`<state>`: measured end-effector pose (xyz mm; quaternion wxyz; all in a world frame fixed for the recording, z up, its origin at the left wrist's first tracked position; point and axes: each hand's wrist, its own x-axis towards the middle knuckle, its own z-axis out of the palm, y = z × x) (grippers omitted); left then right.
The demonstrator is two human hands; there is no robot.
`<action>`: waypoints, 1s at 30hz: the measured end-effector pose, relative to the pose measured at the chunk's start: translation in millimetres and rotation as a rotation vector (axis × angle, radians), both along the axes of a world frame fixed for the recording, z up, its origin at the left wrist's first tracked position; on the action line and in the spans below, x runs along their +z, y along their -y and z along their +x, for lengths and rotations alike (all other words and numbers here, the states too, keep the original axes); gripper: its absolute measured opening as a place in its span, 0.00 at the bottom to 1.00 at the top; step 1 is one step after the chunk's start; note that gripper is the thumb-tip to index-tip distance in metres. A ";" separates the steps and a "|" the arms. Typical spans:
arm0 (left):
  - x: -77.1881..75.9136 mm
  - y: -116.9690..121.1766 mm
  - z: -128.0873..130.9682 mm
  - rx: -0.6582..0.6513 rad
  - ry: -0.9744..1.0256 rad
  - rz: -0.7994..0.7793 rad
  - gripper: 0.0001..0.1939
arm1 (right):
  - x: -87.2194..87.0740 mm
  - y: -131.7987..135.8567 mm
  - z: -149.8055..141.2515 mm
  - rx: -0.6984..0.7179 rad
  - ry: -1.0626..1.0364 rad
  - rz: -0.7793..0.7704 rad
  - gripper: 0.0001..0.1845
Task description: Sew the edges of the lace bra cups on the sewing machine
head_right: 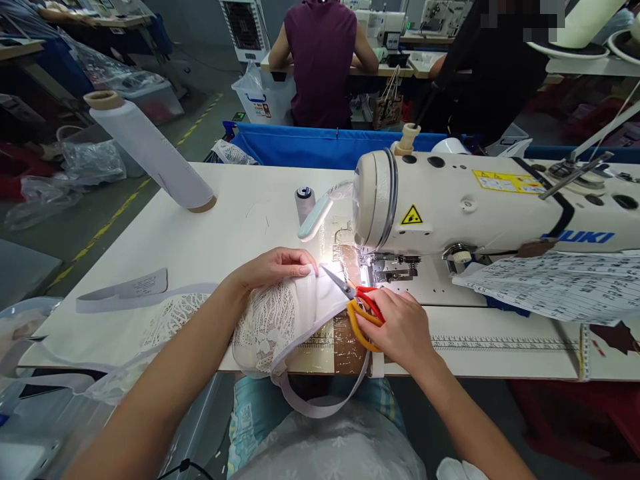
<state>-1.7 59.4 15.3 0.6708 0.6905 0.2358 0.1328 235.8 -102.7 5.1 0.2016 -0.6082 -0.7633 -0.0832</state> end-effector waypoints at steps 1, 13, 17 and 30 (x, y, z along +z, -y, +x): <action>1.3 0.0 -0.9 -0.004 -0.019 0.057 0.12 | 1.2 4.8 7.3 -0.035 0.008 -0.007 0.11; 3.1 -2.7 -10.9 -0.007 -0.381 0.205 0.13 | -3.4 34.8 85.2 -0.387 0.399 0.089 0.17; 5.6 -1.1 -7.7 -0.028 -0.399 0.234 0.13 | 1.1 11.3 31.3 -0.177 0.202 0.107 0.12; -10.0 29.9 -13.9 0.105 -0.449 0.601 0.09 | 8.8 -50.0 -23.0 -0.130 0.130 -0.433 0.08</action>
